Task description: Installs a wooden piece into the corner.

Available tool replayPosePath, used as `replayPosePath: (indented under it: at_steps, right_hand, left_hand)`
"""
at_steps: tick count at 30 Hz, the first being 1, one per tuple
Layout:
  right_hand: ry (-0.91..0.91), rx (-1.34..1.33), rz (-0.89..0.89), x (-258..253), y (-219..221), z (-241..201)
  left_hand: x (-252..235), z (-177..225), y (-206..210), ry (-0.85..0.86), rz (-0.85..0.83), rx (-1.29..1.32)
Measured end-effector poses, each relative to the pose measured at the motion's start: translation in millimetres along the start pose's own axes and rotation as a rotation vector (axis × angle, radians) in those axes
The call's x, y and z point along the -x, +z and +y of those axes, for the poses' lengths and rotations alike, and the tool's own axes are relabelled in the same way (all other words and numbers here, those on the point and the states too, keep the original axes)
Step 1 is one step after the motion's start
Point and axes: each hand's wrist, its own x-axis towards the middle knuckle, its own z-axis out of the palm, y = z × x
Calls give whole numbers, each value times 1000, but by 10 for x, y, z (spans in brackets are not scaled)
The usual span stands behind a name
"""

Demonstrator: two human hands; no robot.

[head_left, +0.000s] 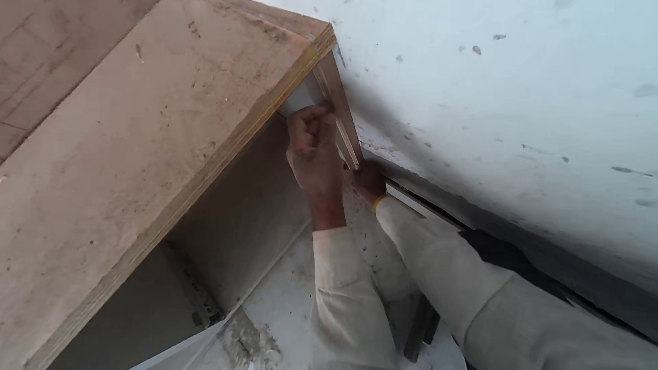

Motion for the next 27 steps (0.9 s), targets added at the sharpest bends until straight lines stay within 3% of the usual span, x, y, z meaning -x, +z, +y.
replayPosePath:
  at_steps: [5, 9, 14, 17, 22, 27]
  right_hand:
    - [220, -683, -210, 55, -197, 73]
    - [249, -949, -135, 51, -102, 94]
    - [339, -1002, -34, -6, -14, 156]
    - [386, -965, -77, -39, 49, 183]
    - [290, -1273, -29, -82, 199, 169]
    - [289, -1331, 71, -96, 238, 165]
  left_hand:
    - [-24, 94, -14, -77, -54, 27]
    - [-6, 115, -2, -94, -50, -33]
    - [50, 113, -29, -106, -92, -4]
    - [41, 96, -72, -127, -100, 36]
    - [20, 101, -107, -149, -129, 80]
    - [38, 82, -95, -159, -153, 126]
